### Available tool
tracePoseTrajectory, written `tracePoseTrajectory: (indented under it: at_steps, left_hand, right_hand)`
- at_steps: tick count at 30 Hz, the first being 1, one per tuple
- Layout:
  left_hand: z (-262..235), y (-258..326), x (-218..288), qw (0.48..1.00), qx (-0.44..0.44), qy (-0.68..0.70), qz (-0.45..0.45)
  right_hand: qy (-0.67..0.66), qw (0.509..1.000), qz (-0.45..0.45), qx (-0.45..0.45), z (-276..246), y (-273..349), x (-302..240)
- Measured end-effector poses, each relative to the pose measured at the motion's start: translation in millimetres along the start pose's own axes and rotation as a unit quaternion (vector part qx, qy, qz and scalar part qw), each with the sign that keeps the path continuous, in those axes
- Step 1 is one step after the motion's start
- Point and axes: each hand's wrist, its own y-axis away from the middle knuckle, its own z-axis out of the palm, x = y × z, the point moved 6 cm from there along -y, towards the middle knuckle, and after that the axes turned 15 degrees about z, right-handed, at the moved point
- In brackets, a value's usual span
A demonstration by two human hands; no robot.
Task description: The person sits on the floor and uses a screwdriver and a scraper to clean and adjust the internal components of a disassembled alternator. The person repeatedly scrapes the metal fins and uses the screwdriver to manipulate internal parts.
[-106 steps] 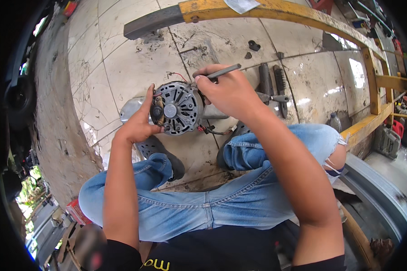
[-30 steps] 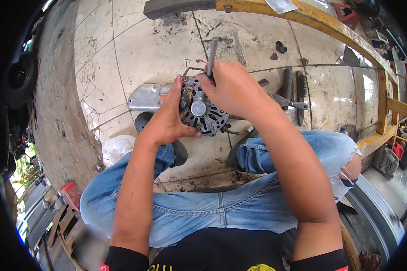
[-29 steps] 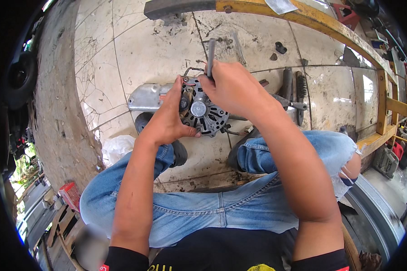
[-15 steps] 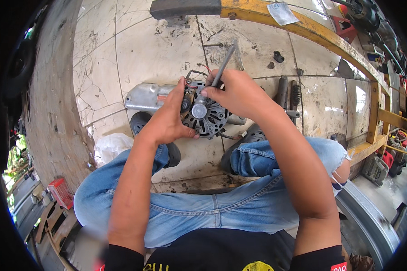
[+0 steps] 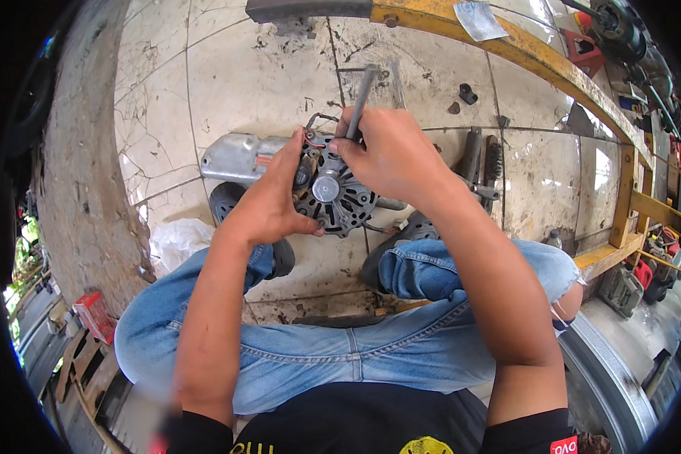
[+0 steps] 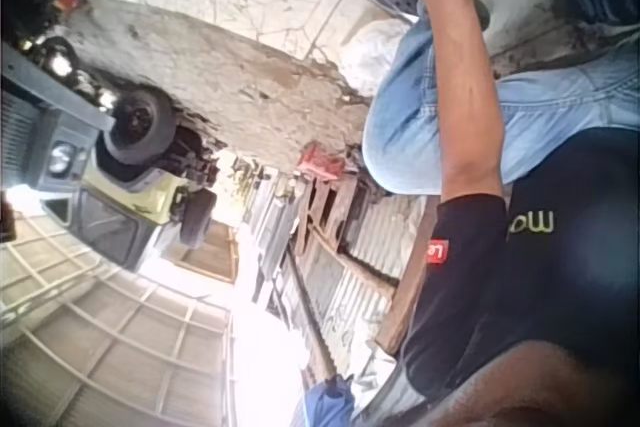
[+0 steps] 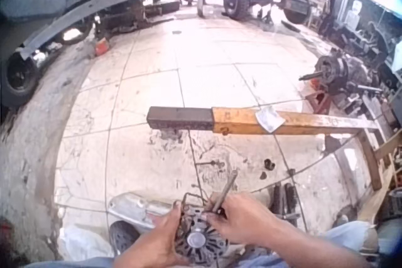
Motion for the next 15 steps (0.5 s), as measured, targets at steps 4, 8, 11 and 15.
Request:
tracePoseTrajectory:
  at_steps: [4,8,11,15]
  left_hand:
    - [4,0,-2,0.999,0.015,-0.020,0.046]
    - [3,-2,1,1.000,-0.002,-0.009,0.021]
    - [4,-2,0,0.999,0.004,-0.015,0.031]
    - [4,-3,0,0.999,-0.003,-0.005,0.032]
  right_hand:
    - [0.001,1.000,0.002,-0.026,6,0,9]
    - [0.034,0.999,-0.010,0.013,-1,-1,1]
    - [-0.011,1.000,0.021,0.011,2,3,4]
    - [0.030,0.999,0.001,-0.026,8,5,5]
